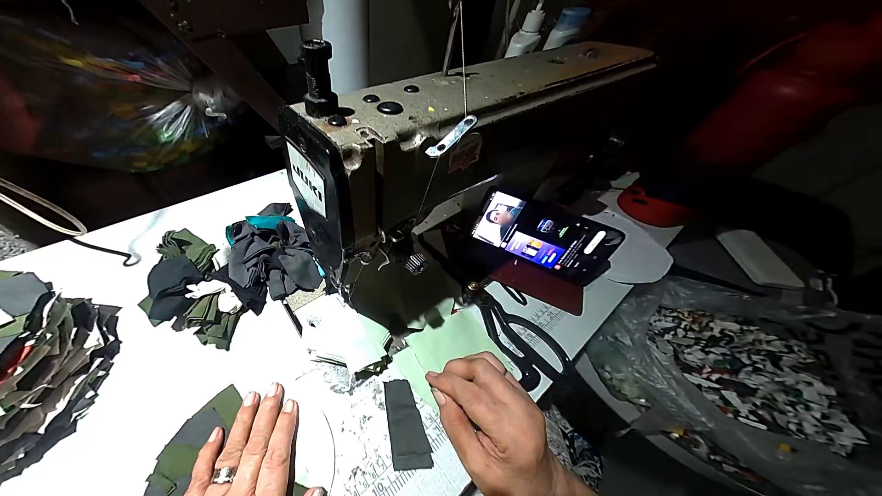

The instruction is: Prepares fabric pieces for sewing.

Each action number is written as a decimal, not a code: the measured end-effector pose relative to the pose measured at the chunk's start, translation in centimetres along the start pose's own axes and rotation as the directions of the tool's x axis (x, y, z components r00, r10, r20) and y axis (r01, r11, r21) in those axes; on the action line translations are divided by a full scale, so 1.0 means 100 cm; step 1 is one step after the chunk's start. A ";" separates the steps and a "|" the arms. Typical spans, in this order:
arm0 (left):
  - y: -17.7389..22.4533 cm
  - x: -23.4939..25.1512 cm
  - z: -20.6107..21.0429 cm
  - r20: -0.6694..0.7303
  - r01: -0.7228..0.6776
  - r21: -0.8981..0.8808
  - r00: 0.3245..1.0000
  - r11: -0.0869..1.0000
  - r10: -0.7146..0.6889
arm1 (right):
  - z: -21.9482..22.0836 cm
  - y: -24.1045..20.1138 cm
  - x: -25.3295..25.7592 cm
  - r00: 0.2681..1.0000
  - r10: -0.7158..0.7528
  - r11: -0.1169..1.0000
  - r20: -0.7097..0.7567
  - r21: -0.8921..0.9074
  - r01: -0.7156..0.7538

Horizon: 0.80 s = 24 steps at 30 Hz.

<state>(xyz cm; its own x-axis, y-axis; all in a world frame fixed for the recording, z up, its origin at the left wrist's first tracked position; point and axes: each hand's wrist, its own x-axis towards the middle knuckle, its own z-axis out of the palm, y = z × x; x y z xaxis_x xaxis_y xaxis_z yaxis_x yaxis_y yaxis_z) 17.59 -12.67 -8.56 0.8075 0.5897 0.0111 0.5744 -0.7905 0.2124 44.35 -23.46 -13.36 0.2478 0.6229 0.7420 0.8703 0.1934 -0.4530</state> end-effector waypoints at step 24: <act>0.000 0.000 -0.001 0.004 -0.007 0.003 1.000 1.000 0.007 | -0.001 -0.001 0.000 1.000 0.002 1.000 0.004 0.001 -0.002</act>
<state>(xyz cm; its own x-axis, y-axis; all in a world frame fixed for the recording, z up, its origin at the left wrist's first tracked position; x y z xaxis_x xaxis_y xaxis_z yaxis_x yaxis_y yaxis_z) 17.56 -12.60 -8.46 0.8120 0.5836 0.0089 0.5692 -0.7951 0.2093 44.30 -23.53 -13.28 0.2476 0.6265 0.7391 0.8694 0.1929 -0.4548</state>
